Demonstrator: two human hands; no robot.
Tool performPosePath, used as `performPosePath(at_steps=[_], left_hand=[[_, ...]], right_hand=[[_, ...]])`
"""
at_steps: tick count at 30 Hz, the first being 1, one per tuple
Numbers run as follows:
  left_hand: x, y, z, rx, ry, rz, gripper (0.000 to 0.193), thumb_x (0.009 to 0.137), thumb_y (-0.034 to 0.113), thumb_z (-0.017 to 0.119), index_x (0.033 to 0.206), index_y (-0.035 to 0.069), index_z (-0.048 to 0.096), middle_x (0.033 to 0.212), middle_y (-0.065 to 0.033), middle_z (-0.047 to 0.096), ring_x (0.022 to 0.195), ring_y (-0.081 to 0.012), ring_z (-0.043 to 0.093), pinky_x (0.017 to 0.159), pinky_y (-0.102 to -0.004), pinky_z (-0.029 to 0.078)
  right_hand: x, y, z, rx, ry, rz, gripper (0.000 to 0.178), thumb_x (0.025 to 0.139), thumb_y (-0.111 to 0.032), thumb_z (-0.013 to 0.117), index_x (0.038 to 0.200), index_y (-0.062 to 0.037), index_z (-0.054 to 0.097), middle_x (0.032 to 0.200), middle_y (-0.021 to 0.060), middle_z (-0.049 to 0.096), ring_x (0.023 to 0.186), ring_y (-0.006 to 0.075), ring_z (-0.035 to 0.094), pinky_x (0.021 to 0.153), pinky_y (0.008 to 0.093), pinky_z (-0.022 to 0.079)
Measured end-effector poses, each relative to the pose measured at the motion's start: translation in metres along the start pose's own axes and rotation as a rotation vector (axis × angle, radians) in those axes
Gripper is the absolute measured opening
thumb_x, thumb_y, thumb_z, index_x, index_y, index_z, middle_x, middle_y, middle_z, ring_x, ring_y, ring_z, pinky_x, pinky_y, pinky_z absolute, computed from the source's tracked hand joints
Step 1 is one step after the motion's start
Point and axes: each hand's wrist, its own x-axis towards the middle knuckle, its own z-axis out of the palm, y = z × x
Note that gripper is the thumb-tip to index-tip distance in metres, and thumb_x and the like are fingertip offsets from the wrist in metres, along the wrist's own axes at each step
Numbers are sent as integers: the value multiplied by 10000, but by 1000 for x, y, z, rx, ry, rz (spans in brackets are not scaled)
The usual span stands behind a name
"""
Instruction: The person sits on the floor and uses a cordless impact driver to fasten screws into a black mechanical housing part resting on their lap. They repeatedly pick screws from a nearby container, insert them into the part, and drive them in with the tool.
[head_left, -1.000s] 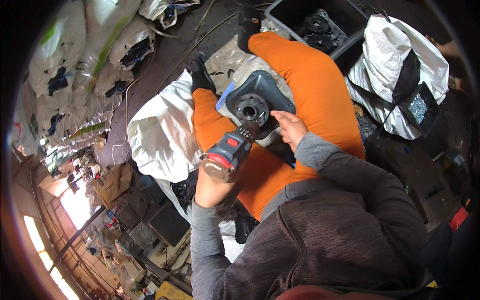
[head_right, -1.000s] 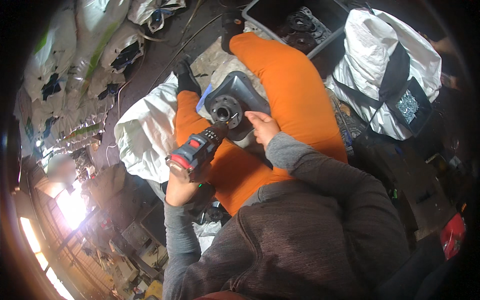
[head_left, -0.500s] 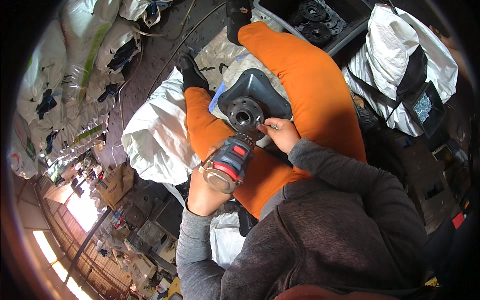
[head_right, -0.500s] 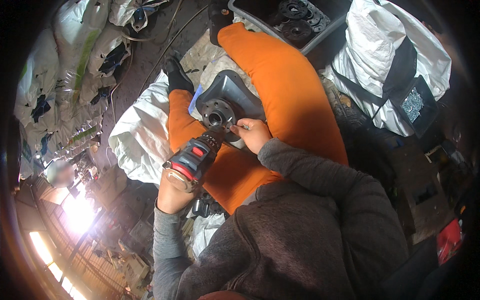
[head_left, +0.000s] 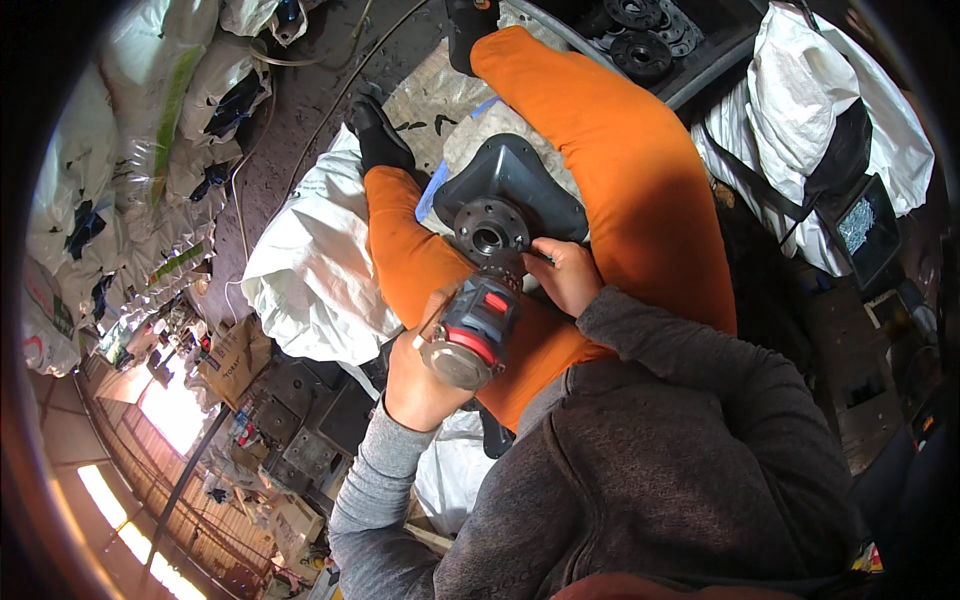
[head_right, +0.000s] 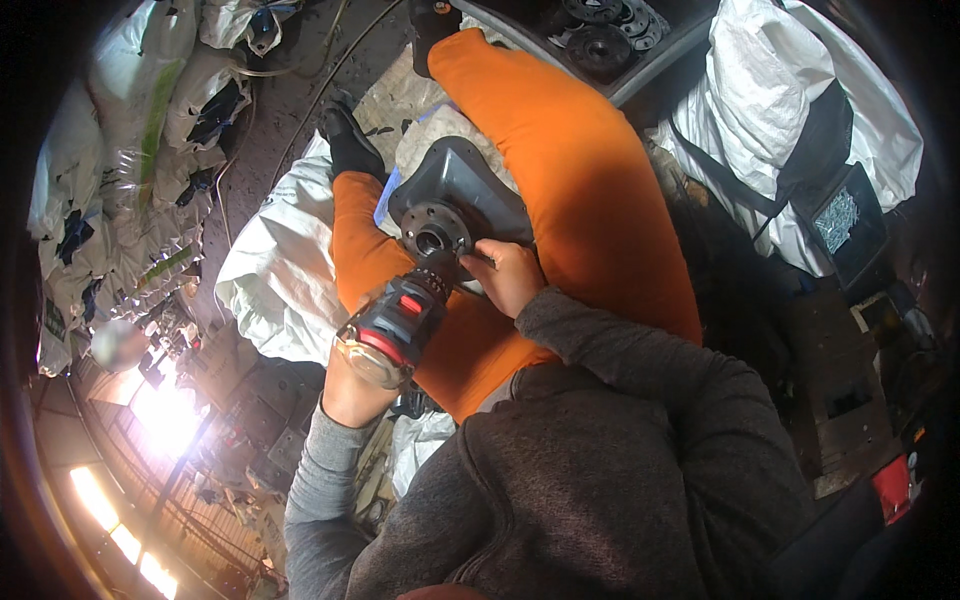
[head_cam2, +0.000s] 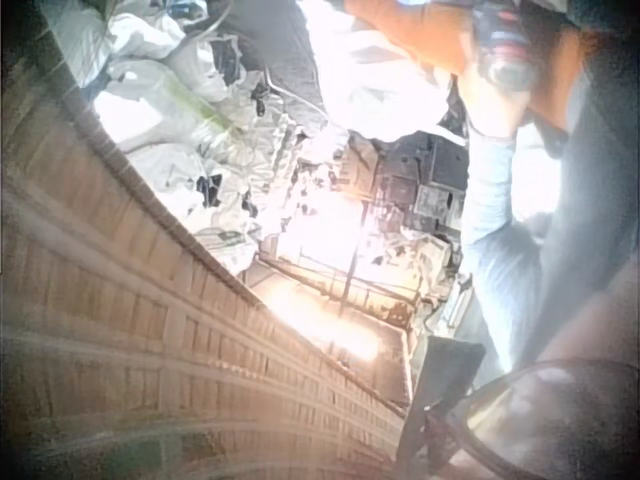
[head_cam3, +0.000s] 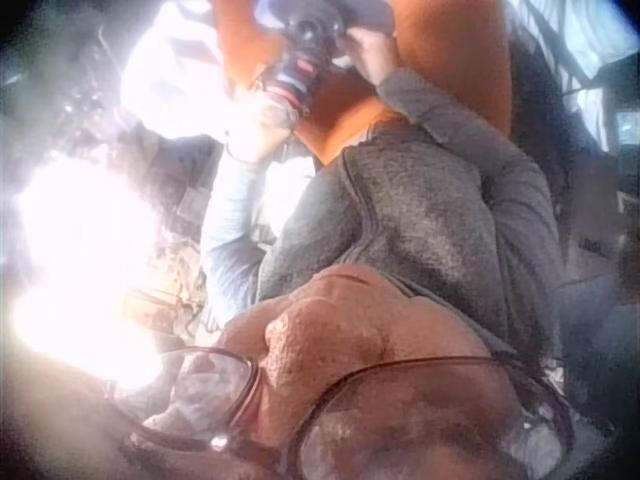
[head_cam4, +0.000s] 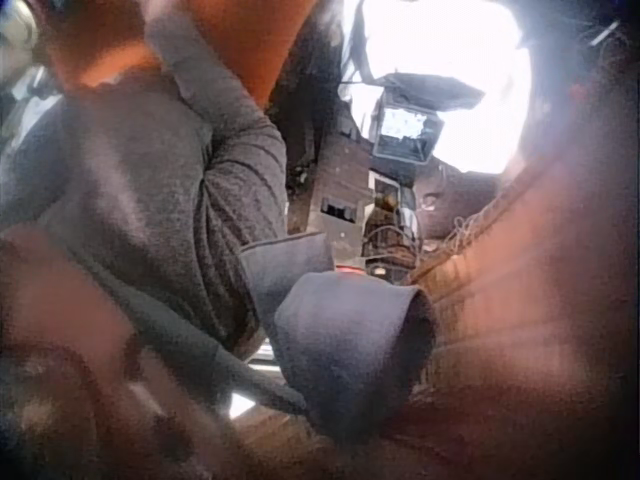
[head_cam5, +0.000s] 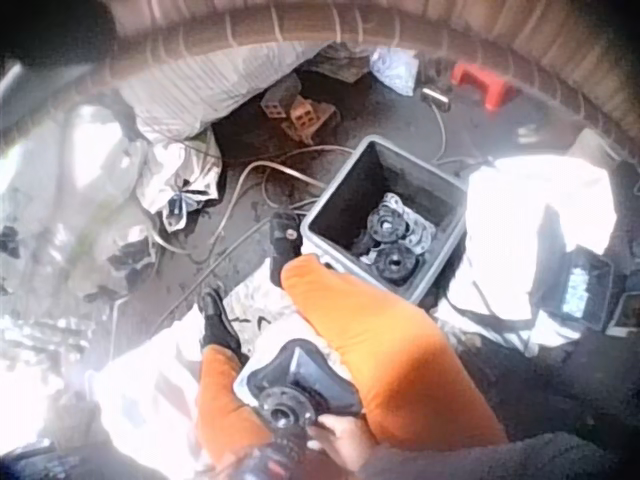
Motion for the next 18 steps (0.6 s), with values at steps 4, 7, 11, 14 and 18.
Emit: performPosePath(at_steps=[4,7,11,14,18], left_hand=[[-4,-10,7,0,97,42,540,684,125,776,1179,59,571,1007,-155,656,878,-314,672,751,-358,534],[-9,-15,9,-5,-12,-30,408,705,93,754,1083,35,610,991,-161,663,888,-305,671,762,-351,524],[-29,14,20,-292,268,-41,240,753,68,713,981,28,648,940,-133,679,860,-292,666,749,-357,518],[-64,15,22,-293,245,-97,270,767,59,697,1033,34,656,919,-118,678,850,-288,662,763,-380,520],[-103,16,36,-179,252,2,285,752,86,713,1029,50,661,943,-117,673,863,-306,653,780,-403,515]], right_hand=[[-1,-2,1,29,23,-13,255,897,-246,633,924,6,657,768,178,660,670,270,648,640,362,481],[6,-2,1,-42,25,-3,271,887,-264,646,918,5,655,767,174,662,665,272,647,635,369,480],[10,12,4,-126,79,-68,288,890,-294,648,918,-7,660,769,172,669,712,258,652,678,388,477],[5,11,-15,426,5,215,347,923,-289,608,1148,-24,617,1086,117,668,943,215,640,790,352,517],[-22,-16,-44,1099,-416,293,388,970,-197,510,1316,-24,496,1276,147,584,1132,262,608,938,403,525]])
